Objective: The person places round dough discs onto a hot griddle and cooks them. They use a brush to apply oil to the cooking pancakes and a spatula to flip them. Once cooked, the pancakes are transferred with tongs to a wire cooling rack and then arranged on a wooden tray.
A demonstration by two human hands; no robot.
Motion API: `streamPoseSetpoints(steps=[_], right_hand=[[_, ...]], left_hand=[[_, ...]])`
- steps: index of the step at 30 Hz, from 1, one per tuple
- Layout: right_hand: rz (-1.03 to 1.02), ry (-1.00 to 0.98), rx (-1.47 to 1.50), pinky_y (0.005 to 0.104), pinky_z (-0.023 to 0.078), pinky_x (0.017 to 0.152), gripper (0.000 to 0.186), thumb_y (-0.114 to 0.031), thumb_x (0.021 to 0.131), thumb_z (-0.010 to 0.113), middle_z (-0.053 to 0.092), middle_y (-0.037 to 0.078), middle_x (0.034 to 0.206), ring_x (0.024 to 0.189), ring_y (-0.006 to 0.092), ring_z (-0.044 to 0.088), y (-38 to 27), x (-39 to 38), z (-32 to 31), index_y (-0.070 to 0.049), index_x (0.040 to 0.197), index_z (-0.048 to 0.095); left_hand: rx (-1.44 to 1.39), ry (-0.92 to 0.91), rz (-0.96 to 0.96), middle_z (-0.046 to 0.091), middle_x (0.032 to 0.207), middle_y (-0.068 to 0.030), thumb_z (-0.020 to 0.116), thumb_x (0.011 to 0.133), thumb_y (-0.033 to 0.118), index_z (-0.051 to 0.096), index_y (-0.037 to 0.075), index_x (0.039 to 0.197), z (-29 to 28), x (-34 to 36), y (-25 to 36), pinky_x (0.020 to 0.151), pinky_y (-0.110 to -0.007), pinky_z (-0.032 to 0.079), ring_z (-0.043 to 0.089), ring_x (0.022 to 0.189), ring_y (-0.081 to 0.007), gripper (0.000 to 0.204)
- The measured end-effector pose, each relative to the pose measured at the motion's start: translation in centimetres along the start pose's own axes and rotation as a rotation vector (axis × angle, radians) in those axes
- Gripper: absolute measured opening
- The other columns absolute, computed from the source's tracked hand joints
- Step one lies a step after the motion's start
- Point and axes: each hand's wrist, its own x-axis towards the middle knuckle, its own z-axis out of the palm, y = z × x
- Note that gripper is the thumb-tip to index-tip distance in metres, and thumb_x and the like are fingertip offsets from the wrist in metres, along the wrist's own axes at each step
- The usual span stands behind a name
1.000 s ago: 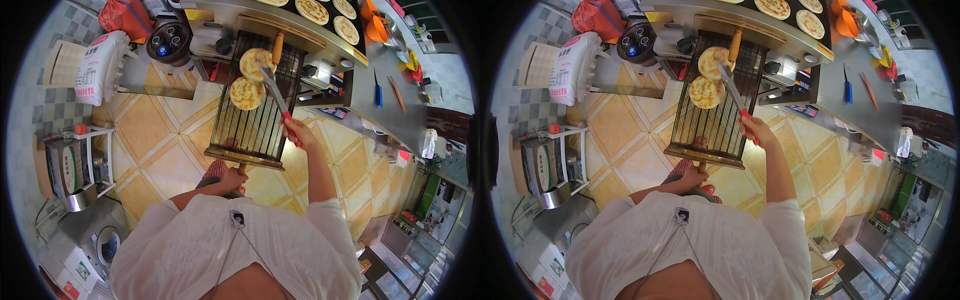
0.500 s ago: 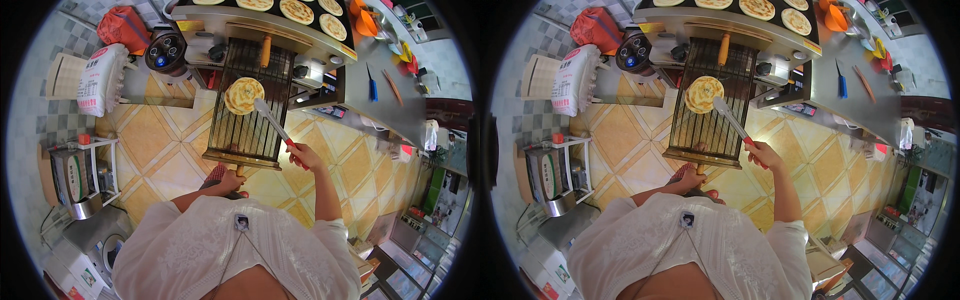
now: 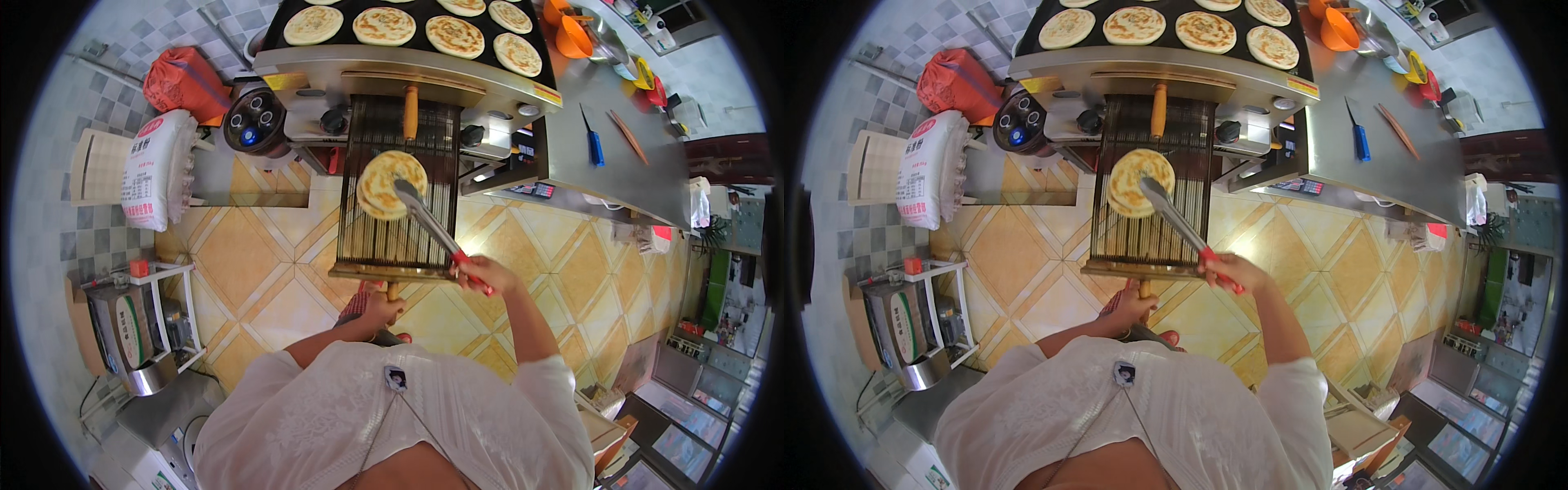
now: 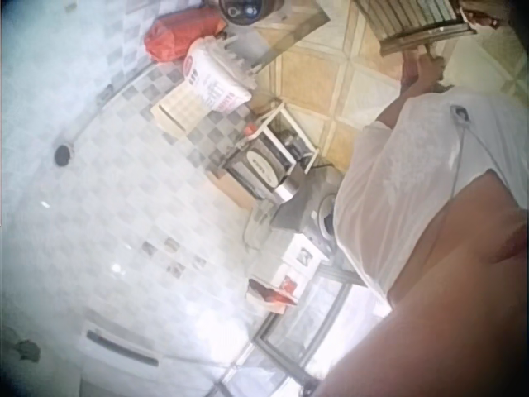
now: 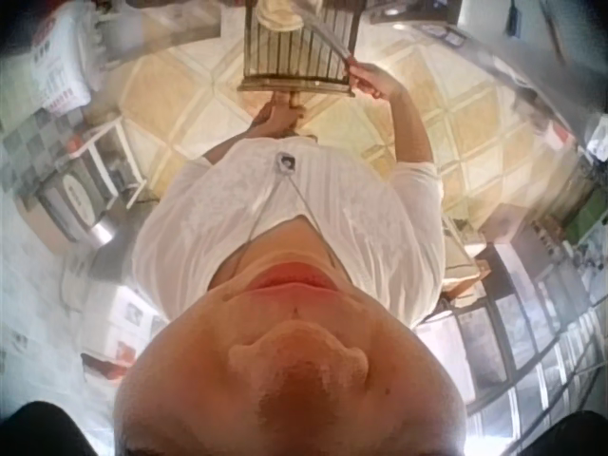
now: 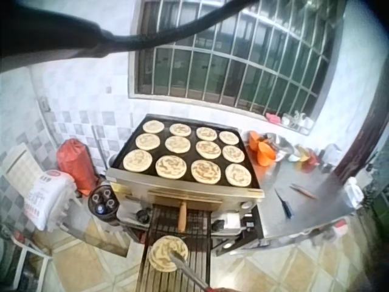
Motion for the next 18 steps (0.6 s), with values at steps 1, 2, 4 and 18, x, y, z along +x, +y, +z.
streamPoseSetpoints(steps=[1, 2, 4, 18], right_hand=[[-0.012, 0.006, 0.044, 0.0177, 0.025, 0.032, 0.039, -0.038, 0.090, 0.057, 0.058, 0.003, 0.066, 0.038, 0.0024, 0.038, 1.1, -2.1, 0.4, -0.002, 0.104, 0.055], [-0.053, 0.000, 0.067, 0.0180, 0.026, 0.031, 0.039, -0.038, 0.090, 0.057, 0.058, 0.003, 0.066, 0.038, 0.0024, 0.038, 2.3, -3.9, 0.6, -0.002, 0.104, 0.054], [-0.103, 0.003, 0.132, 0.0181, 0.026, 0.032, 0.038, -0.037, 0.090, 0.058, 0.058, 0.004, 0.066, 0.037, 0.0025, 0.037, 3.3, -7.5, 1.7, -0.002, 0.104, 0.054], [-0.545, 0.454, 0.553, 0.0196, 0.024, 0.032, 0.045, -0.039, 0.085, 0.065, 0.059, 0.010, 0.064, 0.034, 0.0064, 0.035, 12.6, -18.7, 9.9, 0.001, 0.104, 0.055]], left_hand=[[-0.024, 0.024, 0.007, 0.064, 0.068, -0.0069, 0.067, 0.075, 0.024, 0.065, -0.001, 0.082, -0.2, 2.2, 0.2, 0.058, -0.030, 0.048, 0.062, 0.064, -0.0168, 0.026], [-0.048, 0.054, 0.010, 0.063, 0.066, -0.0070, 0.067, 0.074, 0.026, 0.066, 0.001, 0.078, -0.5, 4.4, 0.4, 0.057, -0.031, 0.048, 0.062, 0.062, -0.0174, 0.025], [-0.086, 0.121, -0.030, 0.064, 0.058, -0.0085, 0.068, 0.070, 0.037, 0.067, 0.005, 0.064, -1.7, 9.0, 2.3, 0.055, -0.034, 0.049, 0.063, 0.056, -0.0208, 0.033], [0.706, 0.309, 0.126, 0.067, 0.087, -0.0190, 0.056, 0.084, 0.049, 0.065, -0.001, 0.095, -12.2, 11.9, 25.7, 0.073, -0.042, 0.051, 0.065, 0.088, -0.0312, 0.052]])
